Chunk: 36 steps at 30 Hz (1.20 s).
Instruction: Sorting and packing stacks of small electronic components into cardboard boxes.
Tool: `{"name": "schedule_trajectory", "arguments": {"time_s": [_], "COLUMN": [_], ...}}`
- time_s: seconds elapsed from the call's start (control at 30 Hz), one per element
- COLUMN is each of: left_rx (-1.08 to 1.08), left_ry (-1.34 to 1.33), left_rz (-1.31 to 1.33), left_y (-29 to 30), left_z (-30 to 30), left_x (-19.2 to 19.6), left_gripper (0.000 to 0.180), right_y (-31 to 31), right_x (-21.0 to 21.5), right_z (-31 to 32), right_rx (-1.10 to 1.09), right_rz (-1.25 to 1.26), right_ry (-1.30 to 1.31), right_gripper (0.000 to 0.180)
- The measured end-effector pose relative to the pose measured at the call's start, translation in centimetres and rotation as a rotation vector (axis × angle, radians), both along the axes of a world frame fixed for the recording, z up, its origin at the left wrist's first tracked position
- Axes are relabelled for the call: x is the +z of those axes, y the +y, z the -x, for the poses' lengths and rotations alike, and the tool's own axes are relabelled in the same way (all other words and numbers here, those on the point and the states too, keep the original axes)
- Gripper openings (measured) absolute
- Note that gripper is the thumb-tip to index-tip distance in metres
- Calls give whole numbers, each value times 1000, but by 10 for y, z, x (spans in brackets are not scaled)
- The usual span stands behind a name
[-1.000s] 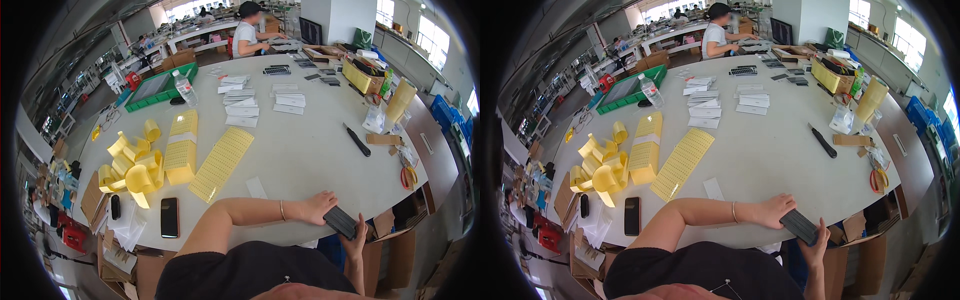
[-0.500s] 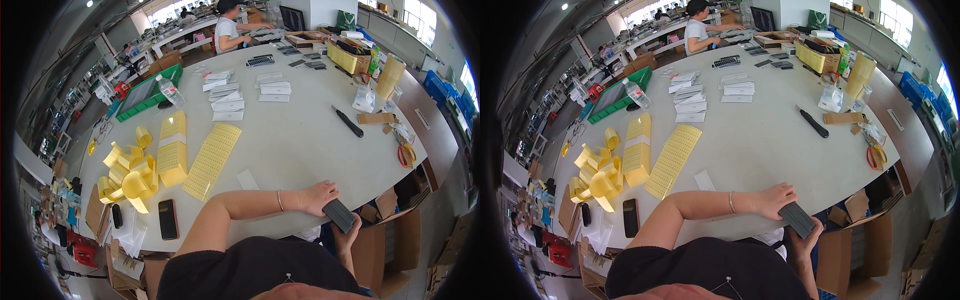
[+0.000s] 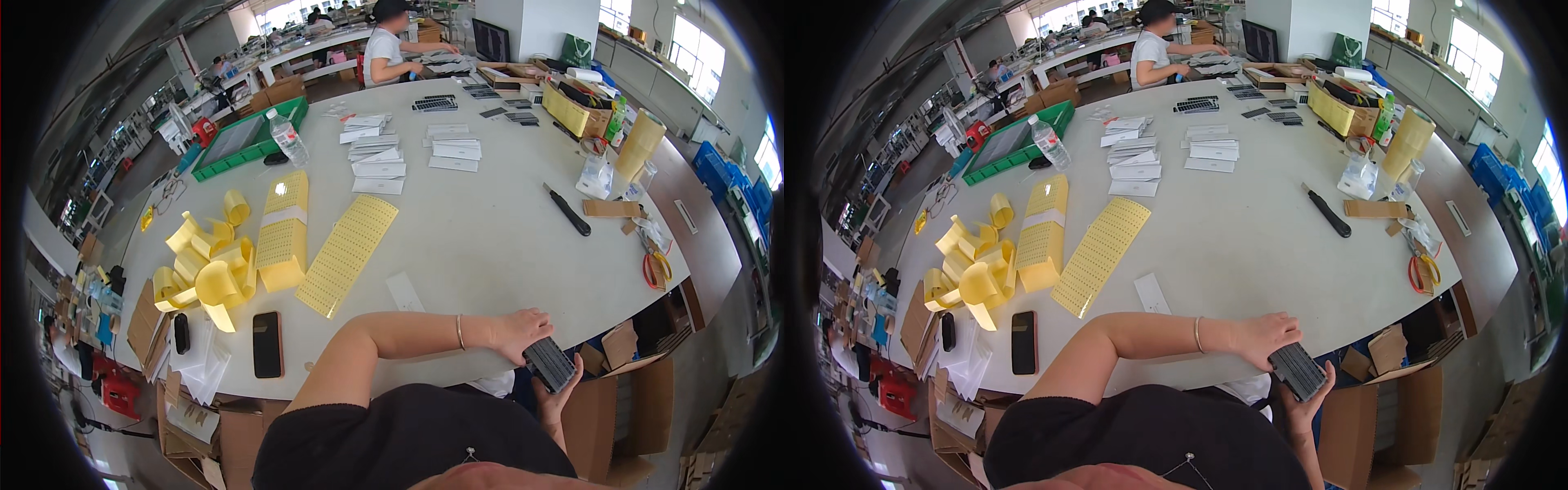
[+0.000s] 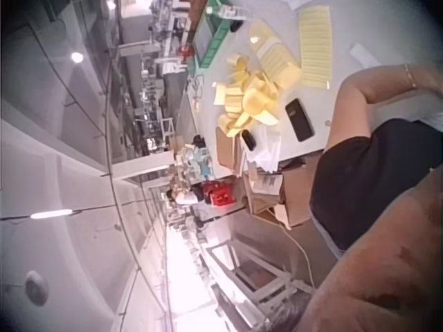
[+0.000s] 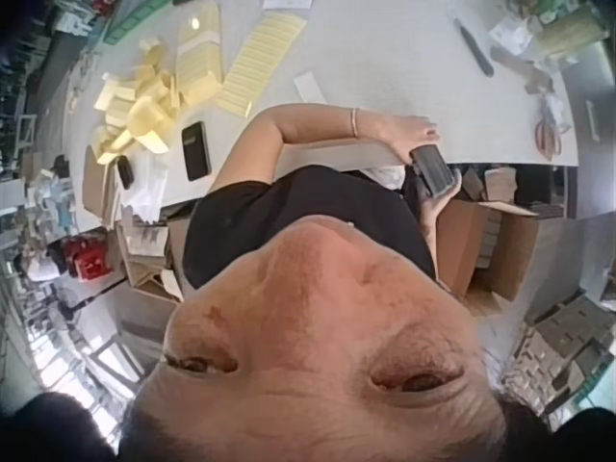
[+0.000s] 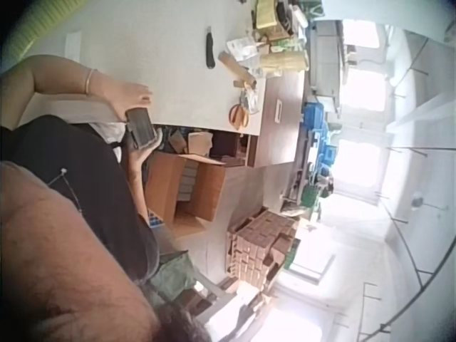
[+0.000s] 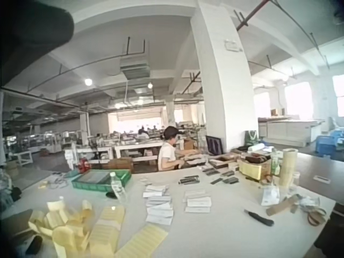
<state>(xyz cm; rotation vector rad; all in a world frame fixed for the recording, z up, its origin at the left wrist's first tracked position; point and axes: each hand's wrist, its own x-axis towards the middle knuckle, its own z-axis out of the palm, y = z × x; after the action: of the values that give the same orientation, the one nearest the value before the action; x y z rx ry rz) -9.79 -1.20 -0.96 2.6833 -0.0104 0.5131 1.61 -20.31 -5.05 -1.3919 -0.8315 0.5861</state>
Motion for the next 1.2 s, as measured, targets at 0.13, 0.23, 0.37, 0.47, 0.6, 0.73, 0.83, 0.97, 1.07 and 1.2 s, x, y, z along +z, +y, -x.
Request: {"name": "schedule_trajectory", "arguments": {"time_s": [0.13, 0.23, 0.37, 0.47, 0.6, 0.73, 0.83, 0.97, 1.07, 1.2], "left_rx": [-8, -18, -81, -33, 74, 99, 36, -45, -42, -39], "left_ry": [24, 66, 85, -131, -213, -38, -34, 16, -39, 75], "left_rz": [9, 35, 140, 105, 130, 89, 7, -121, -134, -138], "left_y": [2, 1, -4, -7, -8, -12, -18, -24, -18, -15], "left_z": [-3, -5, -6, -13, -20, -26, -28, -41, -40, -36], "left_x": [-1, -1, 13, 5, -7, -15, -16, -16, -13, -2], "left_gripper": [61, 65, 79, 83, 65, 60, 61, 65, 65, 66], "right_y": [-3, -1, -11, -26, -51, -102, -141, -192, -220, -241], "right_x": [-10, 6, 15, 16, 50, 32, 32, 56, 56, 47], "right_z": [-11, -9, -18, -39, -52, -107, -138, -168, -201, -243], "right_rx": [28, 16, 38, 18, -23, -253, -509, -765, -793, -982], "right_rz": [9, 1, 8, -38, -169, -171, -118, 19, -39, 481], "right_ry": [64, 136, 278, 317, 484, 306, 223, -31, -83, -584], "right_gripper": [76, 73, 68, 61, 60, 61, 60, 58, 62, 66]}}
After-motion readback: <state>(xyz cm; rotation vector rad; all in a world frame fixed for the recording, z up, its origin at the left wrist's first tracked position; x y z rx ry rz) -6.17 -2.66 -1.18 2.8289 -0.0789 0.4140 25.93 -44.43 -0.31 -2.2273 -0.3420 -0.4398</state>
